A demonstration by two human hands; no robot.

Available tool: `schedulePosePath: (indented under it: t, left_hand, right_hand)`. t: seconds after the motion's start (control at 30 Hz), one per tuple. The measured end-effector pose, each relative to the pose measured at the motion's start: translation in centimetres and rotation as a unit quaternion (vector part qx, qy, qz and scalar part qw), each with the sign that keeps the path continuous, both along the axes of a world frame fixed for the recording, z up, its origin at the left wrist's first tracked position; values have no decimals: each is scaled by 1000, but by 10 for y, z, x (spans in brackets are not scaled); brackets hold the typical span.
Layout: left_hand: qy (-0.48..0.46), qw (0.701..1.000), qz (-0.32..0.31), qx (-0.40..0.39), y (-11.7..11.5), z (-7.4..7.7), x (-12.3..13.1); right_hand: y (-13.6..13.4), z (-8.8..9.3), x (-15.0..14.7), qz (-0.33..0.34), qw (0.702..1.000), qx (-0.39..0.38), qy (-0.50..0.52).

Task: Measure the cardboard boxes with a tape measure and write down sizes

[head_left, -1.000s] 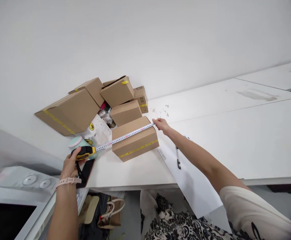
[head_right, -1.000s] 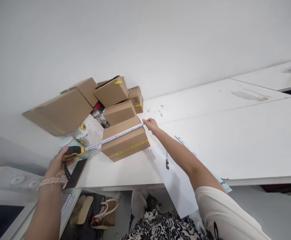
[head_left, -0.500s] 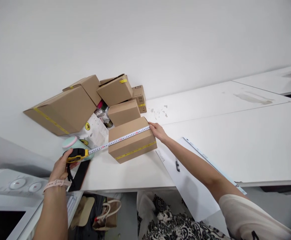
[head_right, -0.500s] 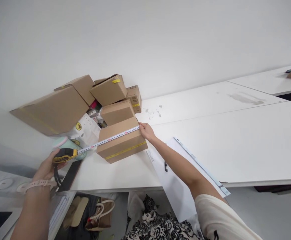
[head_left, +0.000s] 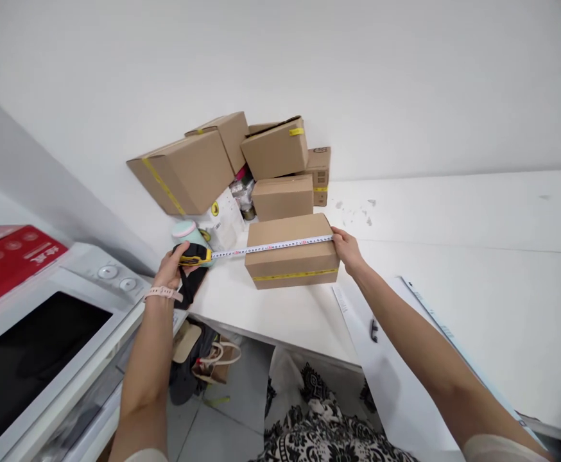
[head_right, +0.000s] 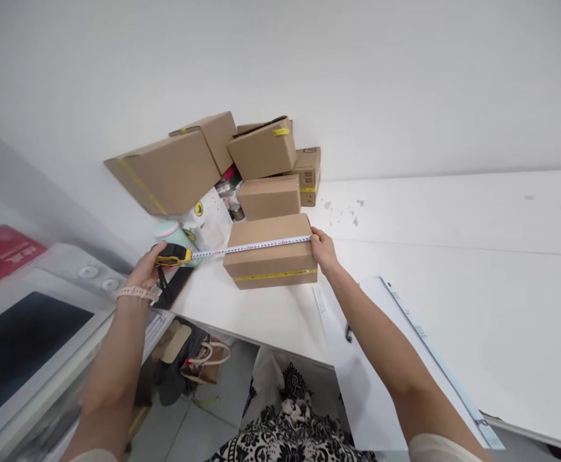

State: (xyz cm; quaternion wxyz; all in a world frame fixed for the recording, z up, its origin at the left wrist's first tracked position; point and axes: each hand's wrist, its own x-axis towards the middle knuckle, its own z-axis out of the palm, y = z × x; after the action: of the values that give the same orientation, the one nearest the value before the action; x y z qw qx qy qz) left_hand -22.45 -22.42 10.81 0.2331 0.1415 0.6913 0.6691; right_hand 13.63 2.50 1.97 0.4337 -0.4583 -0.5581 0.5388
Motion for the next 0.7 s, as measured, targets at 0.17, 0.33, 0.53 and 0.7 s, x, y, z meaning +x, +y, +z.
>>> schedulePosePath:
  t: [0.17, 0.33, 0.53, 0.7]
  left_hand:
    - [-5, 1000, -6, 13, 5, -5, 7]
    - [1, 1000, -6, 22, 13, -5, 15]
    - [3, 998, -49, 33, 33, -14, 41]
    - [15, 996, -77, 41, 50, -18, 58]
  right_hand:
    - [0, -1, -1, -6, 1000, 13, -13]
    - [-1, 0, -1, 6, 1000, 25, -15]
    - [-5, 2, -2, 24, 999, 31, -13]
    - [-9, 3, 0, 41, 999, 29, -15]
